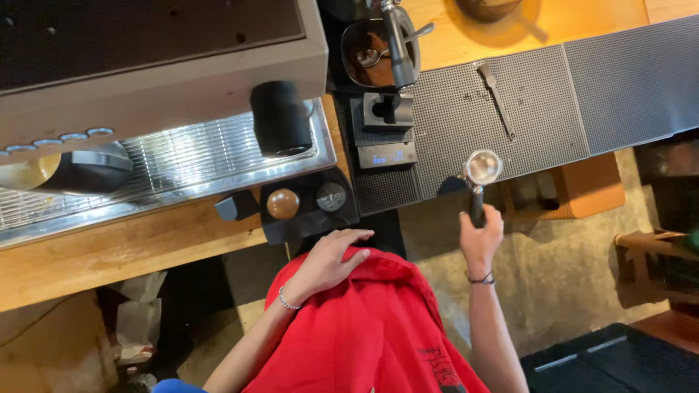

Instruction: The person prepares espresso by dosing coffee grounds into a portafilter, tamping the grounds with a tamper, and inserting the portafilter into the espresso machine. The person repeats this process multiple times, cleaning the portafilter with a cloth between cycles.

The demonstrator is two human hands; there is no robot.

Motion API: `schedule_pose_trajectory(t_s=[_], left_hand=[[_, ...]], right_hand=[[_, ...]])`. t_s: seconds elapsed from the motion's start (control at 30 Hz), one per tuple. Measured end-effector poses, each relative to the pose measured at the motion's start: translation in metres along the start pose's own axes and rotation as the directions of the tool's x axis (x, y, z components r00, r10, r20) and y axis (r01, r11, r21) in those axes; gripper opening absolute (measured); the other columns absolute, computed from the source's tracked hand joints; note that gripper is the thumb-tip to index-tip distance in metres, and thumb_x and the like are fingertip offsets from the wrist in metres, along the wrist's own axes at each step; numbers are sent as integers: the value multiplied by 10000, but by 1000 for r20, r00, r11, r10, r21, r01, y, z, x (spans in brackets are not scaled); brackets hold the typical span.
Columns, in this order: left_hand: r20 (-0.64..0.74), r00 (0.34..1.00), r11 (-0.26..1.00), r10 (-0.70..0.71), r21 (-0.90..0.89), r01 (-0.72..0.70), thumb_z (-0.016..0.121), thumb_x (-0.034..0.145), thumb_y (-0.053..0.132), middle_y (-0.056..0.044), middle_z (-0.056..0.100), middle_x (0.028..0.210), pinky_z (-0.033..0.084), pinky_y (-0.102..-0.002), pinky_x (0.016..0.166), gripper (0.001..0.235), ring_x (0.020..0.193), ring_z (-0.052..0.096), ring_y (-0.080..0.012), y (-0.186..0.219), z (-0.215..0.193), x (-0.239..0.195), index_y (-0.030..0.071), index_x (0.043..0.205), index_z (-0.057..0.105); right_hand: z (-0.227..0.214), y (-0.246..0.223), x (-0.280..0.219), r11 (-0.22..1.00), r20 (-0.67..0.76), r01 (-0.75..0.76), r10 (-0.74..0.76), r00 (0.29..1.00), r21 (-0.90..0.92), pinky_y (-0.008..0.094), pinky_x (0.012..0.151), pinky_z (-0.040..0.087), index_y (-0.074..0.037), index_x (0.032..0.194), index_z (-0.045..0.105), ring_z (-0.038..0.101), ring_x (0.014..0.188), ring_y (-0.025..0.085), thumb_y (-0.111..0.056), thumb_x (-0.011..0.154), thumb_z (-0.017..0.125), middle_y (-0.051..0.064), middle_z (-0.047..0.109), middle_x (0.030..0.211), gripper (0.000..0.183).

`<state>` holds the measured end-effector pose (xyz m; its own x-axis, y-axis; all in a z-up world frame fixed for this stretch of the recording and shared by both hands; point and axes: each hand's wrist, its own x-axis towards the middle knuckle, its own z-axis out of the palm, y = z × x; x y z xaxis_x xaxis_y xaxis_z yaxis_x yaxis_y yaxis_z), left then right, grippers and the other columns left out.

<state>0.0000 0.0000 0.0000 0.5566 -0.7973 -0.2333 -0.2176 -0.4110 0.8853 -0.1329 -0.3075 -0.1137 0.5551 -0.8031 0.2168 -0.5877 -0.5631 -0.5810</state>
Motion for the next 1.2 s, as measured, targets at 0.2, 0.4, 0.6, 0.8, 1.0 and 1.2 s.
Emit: schedule_pose_trajectory(t_s=[0.2,0.4,0.6,0.8,1.0,1.2], left_hand=[[18,996,996,-91,2,91,526,898,282,-76,630,1123,463,-469,897,343,1078,569,-330,18,-3,11,173,1222,560],[-50,984,984,-173,-58,170,497,910,280,-105,625,1129,443,-479,927,359,1087,559,-360,41,5,26,177,1250,549],[-116,962,964,-246,-134,231,498,906,296,-93,614,1154,439,-477,939,379,1108,552,-343,44,24,42,192,1270,531],[-193,940,955,-282,-153,255,523,894,269,-81,623,1136,451,-449,933,371,1079,576,-309,46,32,51,175,1252,552],[-275,923,957,-268,-184,223,549,890,253,-98,629,1132,466,-456,905,359,1050,590,-320,57,24,48,138,1229,570],[-312,915,961,-258,-183,208,553,891,262,-105,639,1113,488,-449,870,343,1021,609,-317,61,18,46,106,1194,591]], right_hand=[[21,66,143,967,-164,225,-242,956,-115,437,687,458,-59,909,656,569,727,377,-109,638,775,154,590,790,300],[33,116,241,904,-29,352,-369,929,-241,421,677,445,-85,923,663,560,726,358,-186,697,819,121,595,794,293],[18,70,228,873,-54,341,-382,923,-349,545,666,487,-115,1091,598,550,879,367,-292,698,863,54,556,942,506],[16,-82,223,817,-10,541,-551,835,198,376,819,399,-23,977,646,546,850,324,-54,824,750,154,598,888,188],[51,-231,225,918,660,58,-326,677,393,271,635,527,-83,1121,618,649,790,163,-369,899,656,90,664,873,364],[81,-280,217,646,914,-655,-188,360,391,350,490,504,-45,860,534,558,513,198,-152,856,593,66,511,629,122]])
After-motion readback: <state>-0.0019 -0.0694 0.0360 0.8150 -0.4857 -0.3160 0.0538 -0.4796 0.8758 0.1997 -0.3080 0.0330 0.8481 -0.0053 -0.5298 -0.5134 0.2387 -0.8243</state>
